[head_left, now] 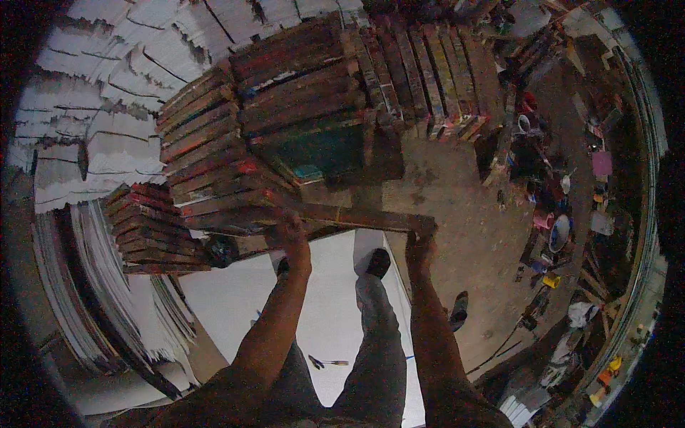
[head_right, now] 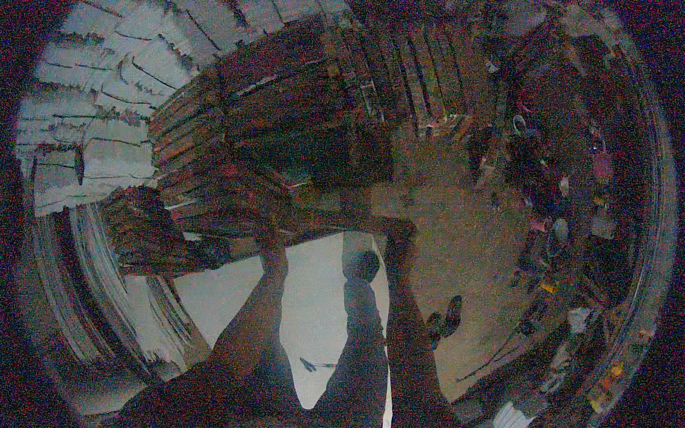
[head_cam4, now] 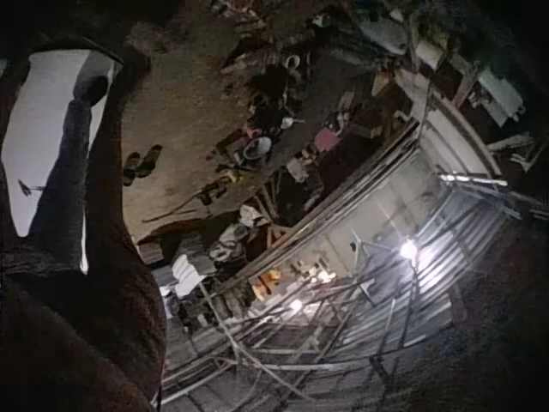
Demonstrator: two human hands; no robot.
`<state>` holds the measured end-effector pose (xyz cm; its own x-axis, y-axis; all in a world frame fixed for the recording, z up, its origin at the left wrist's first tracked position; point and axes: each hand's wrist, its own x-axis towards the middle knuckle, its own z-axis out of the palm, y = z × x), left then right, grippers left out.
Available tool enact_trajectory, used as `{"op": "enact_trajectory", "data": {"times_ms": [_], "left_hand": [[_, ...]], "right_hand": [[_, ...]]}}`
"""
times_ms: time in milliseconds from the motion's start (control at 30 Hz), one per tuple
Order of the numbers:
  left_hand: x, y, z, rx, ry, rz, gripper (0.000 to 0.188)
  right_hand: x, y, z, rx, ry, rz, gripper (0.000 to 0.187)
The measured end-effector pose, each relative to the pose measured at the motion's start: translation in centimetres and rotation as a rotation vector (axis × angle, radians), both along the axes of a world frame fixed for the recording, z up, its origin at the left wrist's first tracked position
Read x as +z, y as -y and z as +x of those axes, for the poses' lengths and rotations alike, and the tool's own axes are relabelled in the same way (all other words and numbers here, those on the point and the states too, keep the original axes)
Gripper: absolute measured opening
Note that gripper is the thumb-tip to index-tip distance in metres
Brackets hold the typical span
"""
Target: The person repeatedly picks up rectangular mesh screens from a pile, briefly holds them up, and places them onto a stack. The person handles multiple screens of varying colors, including green, blue, and red, in a repetitive cycle.
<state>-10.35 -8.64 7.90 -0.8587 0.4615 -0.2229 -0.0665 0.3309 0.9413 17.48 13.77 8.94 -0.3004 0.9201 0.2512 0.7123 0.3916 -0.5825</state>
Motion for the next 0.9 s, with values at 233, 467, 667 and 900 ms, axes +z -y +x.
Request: {"op": "enact_trajectory", "data": {"times_ms": [233, 467, 667, 900], "left_hand": [[2.8, -7.8, -1.5, 0.412, 0.18, 0.103, 0.074], [-3.7, -9.5, -4.8, 0.354, -0.374, -0.04, 0.078], [-2.9, -13.1, -6.7, 0.392, -0.585, 0.025, 0.082], [-2.7, -15.2, -8.6, 0.376, -0.748, 0.059, 0.085]], "right_hand": [[-3.3, -8.6, -7.2, 0.034, 0.172, -0.568, 0.048], [-14.0, -15.8, -11.1, 0.305, 0.208, -0.289, 0.05], [-18.3, -20.5, -15.3, 0.49, 0.252, -0.237, 0.046], [-20.4, -24.9, -18.0, 0.576, 0.263, -0.129, 0.042]]}}
